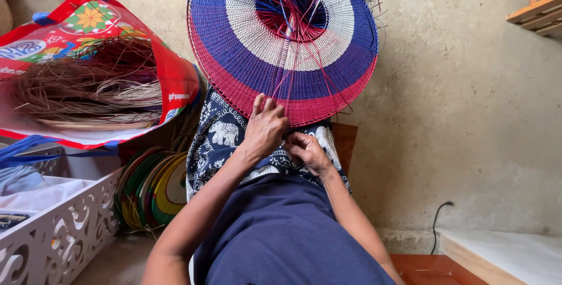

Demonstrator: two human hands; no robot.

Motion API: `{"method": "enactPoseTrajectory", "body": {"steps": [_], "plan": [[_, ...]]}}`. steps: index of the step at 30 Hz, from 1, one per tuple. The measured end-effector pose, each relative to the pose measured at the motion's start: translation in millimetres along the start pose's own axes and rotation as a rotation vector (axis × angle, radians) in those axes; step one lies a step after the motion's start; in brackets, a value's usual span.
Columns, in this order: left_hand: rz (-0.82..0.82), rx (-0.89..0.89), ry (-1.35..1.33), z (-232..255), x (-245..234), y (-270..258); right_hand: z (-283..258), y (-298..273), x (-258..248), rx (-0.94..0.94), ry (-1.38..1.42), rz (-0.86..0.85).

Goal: Weaving a colorful circular hat by threading and pulling strands of material through a frame

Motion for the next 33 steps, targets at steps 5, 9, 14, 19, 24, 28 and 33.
{"method": "enactPoseTrajectory", "body": {"steps": [5,9,14,19,24,28,33], "plan": [[-0.005,-0.027,0.022,2.5,-4.6,3.9,-23.7,-1.0,1.8,-0.146,-0.192,-0.106],[-0.014,-0.029,0.021,-6.1,3.4,-2.5,-53.1,-21.3,1.4,-0.477,-0.464,-0.18],[0.007,-0.035,0.008,-19.1,19.3,-12.6,-105.1,-53.0,-7.9,-0.456,-0.126,-0.109],[0.035,-0.048,-0.008,-28.4,22.8,-19.9,-135.6,-69.8,-20.8,-0.422,-0.141,-0.283],[0.073,-0.009,-0.055,-25.2,30.1,-20.1,-210.3,-88.3,-21.8,-0.734,-0.431,-0.492],[0.092,-0.029,-0.058,-29.8,21.5,-23.4,-252.7,-108.3,-54.0,-0.7,0.1,-0.535],[0.06,-0.174,-0.325,-44.0,3.2,-20.6,-257.0,-122.2,-160.1,-0.799,0.247,-0.248]]}}
Point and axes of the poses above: each hand's wrist, its own y-axis towards the middle knuckle, its own x-axis out of the palm, z = x × y, the point moved 9 cm from there along y, towards the middle knuckle, and after that the axes turned 12 degrees about -y, right-handed, at the moved point
